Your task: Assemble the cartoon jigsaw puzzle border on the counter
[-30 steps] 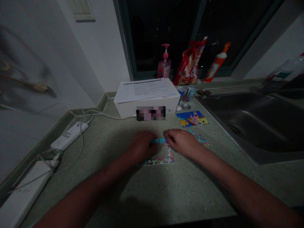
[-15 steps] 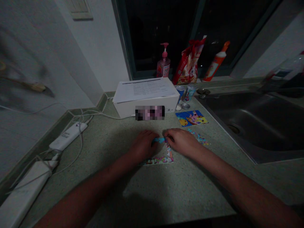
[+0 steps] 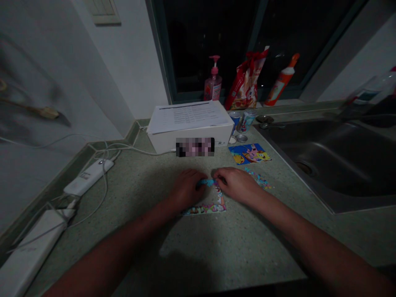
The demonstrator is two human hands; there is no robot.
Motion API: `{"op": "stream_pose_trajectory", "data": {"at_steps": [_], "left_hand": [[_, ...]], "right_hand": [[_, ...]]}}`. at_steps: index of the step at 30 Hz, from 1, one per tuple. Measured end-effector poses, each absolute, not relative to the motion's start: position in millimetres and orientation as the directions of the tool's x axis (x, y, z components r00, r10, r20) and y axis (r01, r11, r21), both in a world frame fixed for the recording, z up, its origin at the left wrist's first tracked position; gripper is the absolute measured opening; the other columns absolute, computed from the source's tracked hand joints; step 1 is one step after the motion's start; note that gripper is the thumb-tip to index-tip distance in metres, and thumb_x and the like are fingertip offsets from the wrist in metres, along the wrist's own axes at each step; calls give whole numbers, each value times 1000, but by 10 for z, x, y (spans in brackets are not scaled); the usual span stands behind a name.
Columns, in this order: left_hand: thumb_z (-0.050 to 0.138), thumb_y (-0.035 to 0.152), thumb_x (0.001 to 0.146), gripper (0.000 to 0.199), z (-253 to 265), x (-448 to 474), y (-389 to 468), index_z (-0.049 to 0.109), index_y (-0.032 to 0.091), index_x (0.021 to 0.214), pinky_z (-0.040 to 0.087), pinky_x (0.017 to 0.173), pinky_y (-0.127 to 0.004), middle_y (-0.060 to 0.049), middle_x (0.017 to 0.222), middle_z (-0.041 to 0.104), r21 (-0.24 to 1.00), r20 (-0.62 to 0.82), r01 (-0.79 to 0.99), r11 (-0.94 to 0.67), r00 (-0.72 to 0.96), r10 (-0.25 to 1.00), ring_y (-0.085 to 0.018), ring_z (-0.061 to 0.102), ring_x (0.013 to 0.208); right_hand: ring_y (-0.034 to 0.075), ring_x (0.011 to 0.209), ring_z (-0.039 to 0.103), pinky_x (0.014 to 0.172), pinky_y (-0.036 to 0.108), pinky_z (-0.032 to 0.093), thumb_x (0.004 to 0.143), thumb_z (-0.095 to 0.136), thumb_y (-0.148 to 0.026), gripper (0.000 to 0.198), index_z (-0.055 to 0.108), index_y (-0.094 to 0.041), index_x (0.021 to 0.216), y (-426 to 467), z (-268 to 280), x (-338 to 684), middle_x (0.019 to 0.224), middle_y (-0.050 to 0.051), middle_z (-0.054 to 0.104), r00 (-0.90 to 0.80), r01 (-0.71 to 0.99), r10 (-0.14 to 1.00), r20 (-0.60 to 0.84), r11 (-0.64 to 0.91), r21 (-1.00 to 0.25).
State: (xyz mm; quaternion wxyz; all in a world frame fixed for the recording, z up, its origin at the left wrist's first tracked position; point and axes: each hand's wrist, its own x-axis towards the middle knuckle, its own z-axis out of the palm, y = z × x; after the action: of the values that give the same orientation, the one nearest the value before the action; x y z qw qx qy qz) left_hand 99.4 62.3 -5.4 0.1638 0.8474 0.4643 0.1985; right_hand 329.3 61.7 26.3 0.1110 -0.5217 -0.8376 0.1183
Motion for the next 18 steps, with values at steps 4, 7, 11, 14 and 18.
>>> {"op": "stream_pose_trajectory", "data": {"at_steps": [4, 7, 11, 14, 18], "left_hand": [[71, 9, 91, 29, -73, 996, 642, 78, 22, 116, 57, 106, -49, -8, 115, 81, 461, 187, 716, -524, 499, 846, -30, 74, 113], [71, 7, 91, 29, -32, 995, 622, 78, 22, 114, 57, 106, -49, -7, 114, 82, 459, 179, 718, -524, 503, 846, -30, 73, 113], [65, 6, 95, 29, 25, 988, 585, 78, 20, 116, 57, 106, -47, -7, 114, 81, 448, 196, 704, -551, 524, 829, -29, 73, 113], [69, 6, 94, 27, 1, 991, 597, 78, 21, 114, 58, 105, -47, -6, 112, 82, 441, 197, 710, -549, 520, 831, -29, 74, 111], [74, 6, 91, 27, -37, 1002, 620, 79, 22, 113, 57, 104, -46, -6, 111, 82, 441, 195, 715, -542, 513, 836, -27, 74, 110]], "right_hand": [[25, 88, 76, 73, 37, 49, 100, 62, -16, 22, 82, -24, 101, 609, 271, 3292, 101, 9, 85, -434, 843, 898, 73, 433, -320], [25, 89, 76, 75, 38, 51, 100, 62, -16, 22, 83, -24, 101, 607, 272, 3291, 103, 9, 85, -431, 842, 901, 57, 424, -334], [25, 90, 75, 76, 37, 50, 101, 62, -16, 22, 83, -24, 104, 604, 293, 3280, 103, 10, 85, -427, 848, 904, 32, 412, -333], [25, 93, 76, 76, 36, 49, 102, 62, -17, 22, 83, -23, 106, 596, 330, 3266, 106, 9, 85, -416, 863, 909, 4, 396, -313], [25, 95, 77, 77, 34, 47, 102, 63, -17, 22, 83, -23, 106, 587, 371, 3254, 107, 9, 85, -406, 872, 913, -22, 381, -306]]}}
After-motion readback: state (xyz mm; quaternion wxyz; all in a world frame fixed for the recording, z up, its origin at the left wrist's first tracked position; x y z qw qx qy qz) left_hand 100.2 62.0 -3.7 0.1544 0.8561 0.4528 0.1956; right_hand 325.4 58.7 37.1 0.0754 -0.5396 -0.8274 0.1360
